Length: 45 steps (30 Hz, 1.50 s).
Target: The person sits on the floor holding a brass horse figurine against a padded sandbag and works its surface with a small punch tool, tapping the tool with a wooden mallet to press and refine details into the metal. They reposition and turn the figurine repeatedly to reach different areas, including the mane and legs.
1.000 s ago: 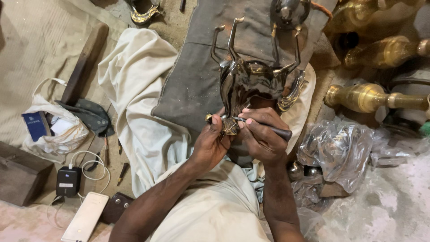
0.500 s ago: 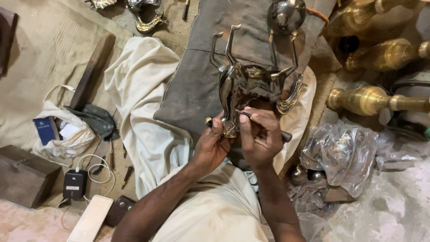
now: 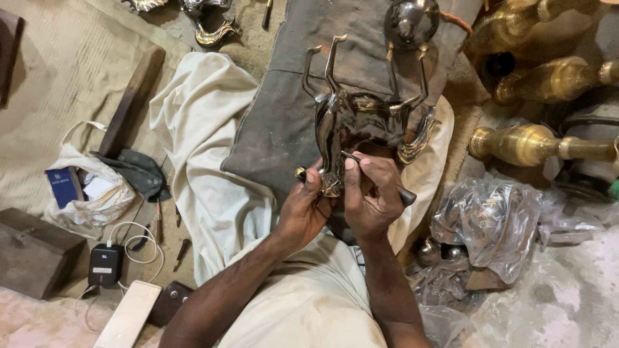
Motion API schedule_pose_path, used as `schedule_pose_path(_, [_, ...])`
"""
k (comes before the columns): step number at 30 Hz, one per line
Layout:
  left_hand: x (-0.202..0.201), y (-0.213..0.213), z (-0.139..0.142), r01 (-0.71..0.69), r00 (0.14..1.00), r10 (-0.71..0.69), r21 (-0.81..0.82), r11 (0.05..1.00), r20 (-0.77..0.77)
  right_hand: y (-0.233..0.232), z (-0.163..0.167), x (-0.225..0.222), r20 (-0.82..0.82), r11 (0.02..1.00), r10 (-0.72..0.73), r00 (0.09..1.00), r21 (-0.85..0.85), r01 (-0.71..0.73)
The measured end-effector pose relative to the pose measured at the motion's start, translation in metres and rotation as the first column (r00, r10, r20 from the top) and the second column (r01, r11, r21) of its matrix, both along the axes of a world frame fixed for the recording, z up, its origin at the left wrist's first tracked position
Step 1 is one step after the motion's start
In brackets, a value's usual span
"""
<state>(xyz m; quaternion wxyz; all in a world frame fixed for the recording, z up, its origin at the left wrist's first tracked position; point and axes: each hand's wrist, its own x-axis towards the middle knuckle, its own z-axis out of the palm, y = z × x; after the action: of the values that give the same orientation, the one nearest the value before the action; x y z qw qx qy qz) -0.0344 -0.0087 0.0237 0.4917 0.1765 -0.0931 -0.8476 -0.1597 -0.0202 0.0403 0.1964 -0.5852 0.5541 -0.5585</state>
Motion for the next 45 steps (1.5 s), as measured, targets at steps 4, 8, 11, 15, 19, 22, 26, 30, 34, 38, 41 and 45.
schedule_pose_path(4, [0.000,0.001,-0.001,-0.005,1.000,0.005,0.011,1.000,0.001,-0.006,0.008,-0.007,-0.143,0.994,0.058,0.988,-0.085,-0.071])
schedule_pose_path(8, [0.000,0.004,-0.003,-0.022,0.999,0.022,0.007,1.000,-0.038,-0.011,0.014,-0.014,-0.181,0.982,0.143,0.973,-0.096,-0.162])
schedule_pose_path(11, [0.000,0.004,-0.004,-0.026,0.999,0.027,0.041,0.999,-0.042,-0.015,0.016,-0.020,-0.178,0.970,0.199,0.964,-0.104,-0.220])
schedule_pose_path(15, [0.000,0.004,-0.006,-0.018,0.999,0.019,0.038,0.999,-0.039,-0.018,0.013,-0.027,-0.206,0.950,0.257,0.944,-0.125,-0.286])
schedule_pose_path(19, [-0.001,0.004,-0.009,-0.031,0.999,0.033,0.048,0.998,-0.040,-0.023,0.006,-0.033,-0.134,0.938,0.304,0.943,-0.128,-0.321])
schedule_pose_path(22, [-0.002,0.004,-0.011,-0.044,0.997,0.046,0.052,0.998,-0.054,-0.031,0.003,-0.044,-0.104,0.917,0.359,0.928,-0.146,-0.371])
schedule_pose_path(26, [-0.001,0.006,-0.011,-0.047,0.998,0.044,0.107,0.993,0.033,-0.047,0.005,-0.058,-0.221,0.834,0.497,0.839,-0.146,-0.532])
schedule_pose_path(30, [0.003,0.006,-0.010,-0.051,0.998,0.054,0.086,0.995,-0.033,-0.060,0.008,-0.064,-0.293,0.769,0.562,0.773,-0.160,-0.620])
schedule_pose_path(34, [0.004,0.005,-0.008,-0.061,0.998,0.062,0.048,0.997,-0.026,-0.063,0.008,-0.062,-0.309,0.758,0.555,0.773,-0.194,-0.622])
schedule_pose_path(38, [0.004,0.004,-0.005,-0.045,0.999,0.045,0.068,0.997,0.007,-0.063,0.009,-0.061,-0.330,0.762,0.539,0.775,-0.201,-0.615])
schedule_pose_path(41, [0.004,0.003,-0.003,-0.041,0.999,0.040,0.052,0.998,0.012,-0.063,0.012,-0.061,-0.350,0.764,0.527,0.775,-0.205,-0.612])
schedule_pose_path(45, [0.003,0.003,-0.001,-0.040,0.999,0.040,0.042,0.998,0.012,-0.063,0.016,-0.061,-0.370,0.772,0.527,0.765,-0.170,-0.613])
